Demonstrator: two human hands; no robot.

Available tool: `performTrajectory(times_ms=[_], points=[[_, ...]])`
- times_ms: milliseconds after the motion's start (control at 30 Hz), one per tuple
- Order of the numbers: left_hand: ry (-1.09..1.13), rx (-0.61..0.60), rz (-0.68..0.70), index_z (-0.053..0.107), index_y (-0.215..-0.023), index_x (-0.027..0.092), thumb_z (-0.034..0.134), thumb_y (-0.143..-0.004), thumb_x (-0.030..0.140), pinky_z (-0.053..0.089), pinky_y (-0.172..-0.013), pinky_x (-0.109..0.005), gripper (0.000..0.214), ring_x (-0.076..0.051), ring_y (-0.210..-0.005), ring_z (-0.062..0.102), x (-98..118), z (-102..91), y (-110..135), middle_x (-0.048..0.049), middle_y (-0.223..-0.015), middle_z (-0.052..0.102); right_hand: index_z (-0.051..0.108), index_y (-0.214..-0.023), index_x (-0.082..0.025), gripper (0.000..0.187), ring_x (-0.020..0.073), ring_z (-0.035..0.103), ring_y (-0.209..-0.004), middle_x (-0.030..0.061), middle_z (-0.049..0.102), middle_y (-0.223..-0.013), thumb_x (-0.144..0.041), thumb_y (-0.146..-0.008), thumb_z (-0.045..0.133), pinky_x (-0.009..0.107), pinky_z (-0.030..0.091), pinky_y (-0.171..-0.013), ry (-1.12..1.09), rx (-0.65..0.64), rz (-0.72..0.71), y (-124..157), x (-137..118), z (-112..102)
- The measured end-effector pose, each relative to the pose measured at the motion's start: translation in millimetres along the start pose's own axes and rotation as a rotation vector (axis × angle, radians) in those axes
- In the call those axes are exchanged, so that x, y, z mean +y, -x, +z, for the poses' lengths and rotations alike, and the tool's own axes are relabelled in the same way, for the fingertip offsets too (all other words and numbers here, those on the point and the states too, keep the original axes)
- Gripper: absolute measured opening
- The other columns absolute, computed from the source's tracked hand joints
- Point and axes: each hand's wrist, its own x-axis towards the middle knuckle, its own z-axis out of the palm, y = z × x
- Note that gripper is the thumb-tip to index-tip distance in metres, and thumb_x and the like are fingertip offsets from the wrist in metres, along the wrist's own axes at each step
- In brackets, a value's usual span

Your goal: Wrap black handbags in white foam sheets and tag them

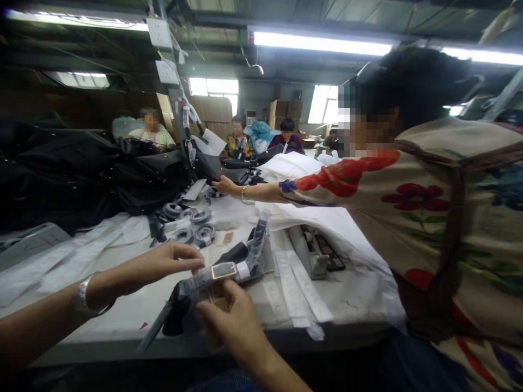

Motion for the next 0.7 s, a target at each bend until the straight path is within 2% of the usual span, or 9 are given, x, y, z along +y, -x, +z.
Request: performTrajectory(times_ms=[33,100,233,333,400,500,600,700], points=[[0.018,0.044,-0.007,0.075,-0.084,0.019,0.064,-0.084,0.056,0.043,-0.079,-0.027,0.038,-0.021,-0.087,0.059,-2,-3.1,4,-0.0035,-0.086,0.070,0.069,-0.113,-0.023,0.038,0.0214,0.070,-0.092,0.0048,0.072,-0.108,-0.032,-0.077,0.078,0.030,0.055,-0.081,0.042,-0.035,-0.014,3,1,-2],[0.117,0.084,-0.025,0.074,-0.082,0.020,0.067,-0.083,0.053,0.043,-0.085,-0.029,0.034,-0.022,-0.090,0.059,-5,-7.2,11,-0.0037,-0.087,0.069,0.070,-0.110,-0.023,0.034,0.0246,0.070,-0.094,0.0051,0.073,-0.106,-0.026,-0.077,0.076,0.032,0.055,-0.081,0.187,-0.060,-0.018,10,5,-6],[0.500,0.069,-0.044,0.072,-0.078,0.019,0.075,-0.078,0.044,0.046,-0.092,-0.031,0.024,-0.020,-0.090,0.061,-13,-3.7,23,-0.0041,-0.085,0.067,0.070,-0.114,-0.024,0.035,0.0258,0.069,-0.079,0.0067,0.074,-0.094,-0.026,-0.079,0.072,0.033,0.054,-0.069,0.552,0.055,-0.046,28,18,-14],[0.651,0.087,-0.018,0.074,-0.086,0.019,0.077,-0.078,0.039,0.048,-0.090,-0.032,0.021,-0.017,-0.084,0.061,-21,5.5,28,-0.0041,-0.086,0.067,0.072,-0.109,-0.027,0.023,0.0259,0.071,-0.080,0.0073,0.075,-0.093,-0.027,-0.086,0.065,0.035,0.054,-0.073,0.717,0.128,-0.220,39,20,-16],[0.626,0.087,0.017,0.075,-0.101,0.020,0.076,-0.080,0.037,0.048,-0.088,-0.031,0.027,-0.016,-0.082,0.061,-24,11.3,29,-0.0051,-0.091,0.069,0.073,-0.105,-0.028,0.019,0.0260,0.071,-0.087,0.0073,0.075,-0.096,-0.025,-0.089,0.062,0.035,0.054,-0.079,0.762,0.200,-0.401,41,15,-14],[0.479,0.078,0.074,0.073,-0.113,0.021,0.073,-0.083,0.037,0.047,-0.087,-0.031,0.034,-0.018,-0.081,0.062,-22,17.5,27,-0.0043,-0.082,0.071,0.073,-0.100,-0.028,0.016,0.0242,0.070,-0.090,0.0060,0.075,-0.095,-0.023,-0.091,0.061,0.035,0.054,-0.083,0.737,0.290,-0.574,32,1,-8],[0.369,0.046,0.117,0.074,-0.113,0.019,0.073,-0.082,0.040,0.048,-0.081,-0.030,0.037,-0.021,-0.084,0.065,-12,22.0,22,-0.0063,-0.090,0.074,0.071,-0.104,-0.026,0.016,0.0224,0.069,-0.093,0.0061,0.073,-0.100,-0.026,-0.094,0.059,0.032,0.055,-0.083,0.618,0.278,-0.546,15,-11,-3],[0.344,-0.015,0.180,0.074,-0.114,0.017,0.073,-0.081,0.040,0.049,-0.078,-0.029,0.040,-0.024,-0.091,0.066,-3,26.6,18,-0.0079,-0.101,0.075,0.062,-0.125,-0.025,0.034,0.0207,0.070,-0.093,0.0060,0.073,-0.105,-0.029,-0.092,0.063,0.029,0.056,-0.082,0.541,0.229,-0.451,-2,-17,-2]])
